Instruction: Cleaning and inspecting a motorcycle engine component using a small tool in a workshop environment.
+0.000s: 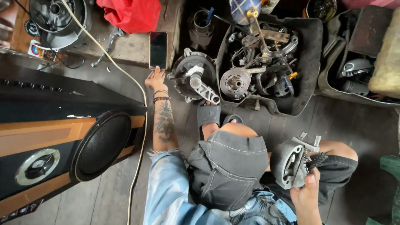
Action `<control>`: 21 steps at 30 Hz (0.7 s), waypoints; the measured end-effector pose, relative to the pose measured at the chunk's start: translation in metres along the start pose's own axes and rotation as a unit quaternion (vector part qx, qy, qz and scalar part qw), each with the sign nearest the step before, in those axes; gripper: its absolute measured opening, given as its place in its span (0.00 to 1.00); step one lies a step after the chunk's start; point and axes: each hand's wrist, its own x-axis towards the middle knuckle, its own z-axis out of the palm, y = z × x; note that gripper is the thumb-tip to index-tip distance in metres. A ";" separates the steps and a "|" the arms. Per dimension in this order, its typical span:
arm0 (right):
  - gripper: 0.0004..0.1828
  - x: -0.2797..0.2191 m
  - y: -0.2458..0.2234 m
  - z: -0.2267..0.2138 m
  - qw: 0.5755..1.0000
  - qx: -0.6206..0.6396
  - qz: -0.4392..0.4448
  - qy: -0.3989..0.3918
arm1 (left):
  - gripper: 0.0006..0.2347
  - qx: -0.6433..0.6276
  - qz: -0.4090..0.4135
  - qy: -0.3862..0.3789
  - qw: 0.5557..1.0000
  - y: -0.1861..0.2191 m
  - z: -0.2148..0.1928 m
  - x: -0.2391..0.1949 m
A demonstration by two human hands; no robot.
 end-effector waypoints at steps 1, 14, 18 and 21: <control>0.47 0.000 0.002 -0.002 1.000 -0.001 0.002 0.000 | 0.14 0.001 0.000 0.002 1.000 0.001 -0.001 -0.002; 0.46 0.001 0.017 -0.014 0.999 -0.007 0.016 0.029 | 0.14 0.009 -0.010 -0.009 1.000 0.007 0.000 -0.015; 0.46 0.001 0.017 -0.015 1.000 0.006 0.013 0.006 | 0.13 0.026 -0.013 0.019 0.999 0.014 0.006 -0.024; 0.46 -0.001 0.018 -0.016 1.000 0.005 0.011 0.007 | 0.11 0.028 -0.005 0.010 1.000 0.014 0.004 -0.029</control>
